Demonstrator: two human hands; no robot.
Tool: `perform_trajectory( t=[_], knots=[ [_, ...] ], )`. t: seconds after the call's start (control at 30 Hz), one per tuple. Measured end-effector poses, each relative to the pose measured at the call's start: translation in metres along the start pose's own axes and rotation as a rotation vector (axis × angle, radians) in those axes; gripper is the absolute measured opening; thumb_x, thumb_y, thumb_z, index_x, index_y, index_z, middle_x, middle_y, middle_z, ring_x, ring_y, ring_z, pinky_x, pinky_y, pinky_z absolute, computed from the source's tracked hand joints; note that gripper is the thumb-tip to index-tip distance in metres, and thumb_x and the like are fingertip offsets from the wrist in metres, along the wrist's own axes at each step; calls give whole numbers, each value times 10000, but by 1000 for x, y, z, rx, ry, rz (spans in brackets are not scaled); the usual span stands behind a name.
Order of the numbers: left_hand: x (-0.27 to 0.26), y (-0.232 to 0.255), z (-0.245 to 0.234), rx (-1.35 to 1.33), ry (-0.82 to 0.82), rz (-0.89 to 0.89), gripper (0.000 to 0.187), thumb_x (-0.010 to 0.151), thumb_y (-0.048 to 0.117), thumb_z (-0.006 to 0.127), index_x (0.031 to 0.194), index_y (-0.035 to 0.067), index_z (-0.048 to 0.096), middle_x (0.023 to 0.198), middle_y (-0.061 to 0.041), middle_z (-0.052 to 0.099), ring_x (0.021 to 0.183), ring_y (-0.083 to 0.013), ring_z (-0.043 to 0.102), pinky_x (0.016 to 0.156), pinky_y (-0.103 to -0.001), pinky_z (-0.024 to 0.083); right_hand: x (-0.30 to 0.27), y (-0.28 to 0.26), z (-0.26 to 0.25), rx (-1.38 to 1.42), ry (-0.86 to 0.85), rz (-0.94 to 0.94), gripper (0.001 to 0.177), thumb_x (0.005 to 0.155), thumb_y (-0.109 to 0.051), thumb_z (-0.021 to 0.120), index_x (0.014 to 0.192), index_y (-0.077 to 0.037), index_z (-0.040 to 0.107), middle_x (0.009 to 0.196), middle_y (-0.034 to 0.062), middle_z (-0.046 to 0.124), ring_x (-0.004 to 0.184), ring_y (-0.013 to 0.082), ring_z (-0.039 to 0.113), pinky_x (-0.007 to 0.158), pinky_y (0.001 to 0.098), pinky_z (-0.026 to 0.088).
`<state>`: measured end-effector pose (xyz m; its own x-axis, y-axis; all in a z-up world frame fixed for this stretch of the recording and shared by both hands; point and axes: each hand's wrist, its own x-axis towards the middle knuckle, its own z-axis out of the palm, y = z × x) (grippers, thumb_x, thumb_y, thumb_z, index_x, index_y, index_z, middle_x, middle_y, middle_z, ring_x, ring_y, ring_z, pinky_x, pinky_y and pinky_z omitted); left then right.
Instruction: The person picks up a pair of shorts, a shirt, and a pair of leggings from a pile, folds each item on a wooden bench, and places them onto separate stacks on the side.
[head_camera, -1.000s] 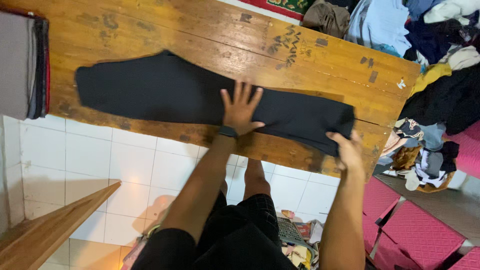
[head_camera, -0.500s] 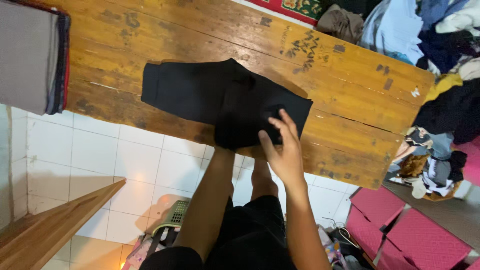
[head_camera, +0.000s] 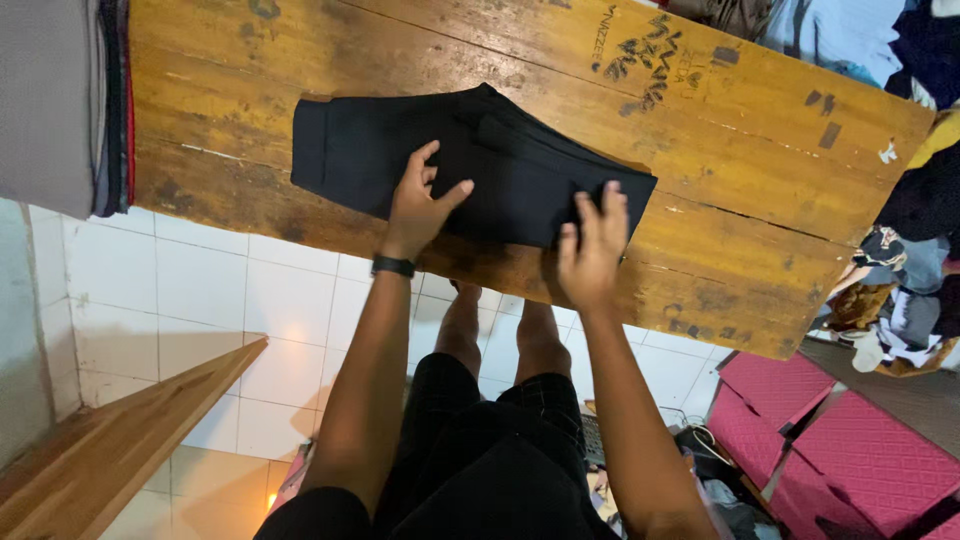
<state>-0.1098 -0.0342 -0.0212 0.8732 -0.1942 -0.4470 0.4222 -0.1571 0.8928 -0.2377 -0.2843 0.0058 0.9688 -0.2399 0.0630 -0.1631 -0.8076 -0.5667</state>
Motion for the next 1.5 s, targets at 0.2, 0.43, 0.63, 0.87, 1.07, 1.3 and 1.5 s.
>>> perform_trajectory(
  t=[0.2, 0.43, 0.63, 0.87, 1.07, 1.3, 1.5],
  knots=[
    [-13, -9, 38, 1019, 230, 577, 395, 1017, 292, 820, 1278, 178, 546, 1341, -94, 604, 1323, -311, 566, 1128, -501, 429, 22, 42, -3, -270, -25, -9, 524, 1035, -60, 571, 1556, -71, 510, 1724, 191, 288, 1591, 428, 271, 1316, 584, 181],
    [12, 29, 39, 1215, -210, 669, 1004, 772, 635, 760, 1570, 126, 424, 1681, -192, 282, 1562, -398, 155, 1225, -664, 141, 46, 39, -9, -299, -257, -105, 658, 988, -266, 620, 1588, -68, 435, 1706, 193, 194, 1554, 487, 124, 1249, 614, 133],
    [14, 28, 47, 1337, -269, 491, 1208, 686, 871, 618, 1619, 175, 298, 1695, -165, 139, 1565, -361, 8, 1208, -690, 4, 11, 41, -6, -256, 6, 207, 702, 942, -347, 675, 1546, -73, 445, 1597, 308, 293, 1452, 479, 293, 1147, 618, 229],
    [-5, 16, 78, 1488, -174, 772, 858, 921, 603, 722, 1579, 160, 396, 1738, -124, 186, 1621, -343, 73, 1266, -650, 79, -22, 127, 39, 689, 174, 712, 272, 945, -71, 794, 1121, 51, 626, 938, 78, 677, 817, 138, 603, 751, 288, 513],
    [3, 49, 110, 1209, -526, 588, 1148, 645, 522, 885, 1585, 185, 319, 1692, -128, 158, 1565, -363, 72, 1236, -638, 87, -2, 107, -28, 1000, 109, 678, 219, 943, 30, 714, 1131, 36, 601, 982, 43, 715, 861, 90, 652, 792, 238, 545],
    [-15, 28, 157, 1256, -494, 553, 1188, 702, 548, 842, 1627, 104, 242, 1702, -177, 128, 1569, -391, 46, 1248, -631, 62, 22, 4, -91, 850, -34, 505, 490, 906, 45, 688, 1363, -40, 534, 947, 2, 687, 846, 80, 677, 735, 230, 580],
    [-59, -18, 155, 1163, -289, 690, 743, 1016, 483, 567, 1590, 50, 379, 1640, -149, 327, 1531, -374, 232, 1266, -663, 27, 40, -61, -35, 347, -48, 400, 581, 916, -120, 783, 1438, -13, 553, 762, 105, 549, 644, 184, 531, 609, 333, 503]
  ],
)
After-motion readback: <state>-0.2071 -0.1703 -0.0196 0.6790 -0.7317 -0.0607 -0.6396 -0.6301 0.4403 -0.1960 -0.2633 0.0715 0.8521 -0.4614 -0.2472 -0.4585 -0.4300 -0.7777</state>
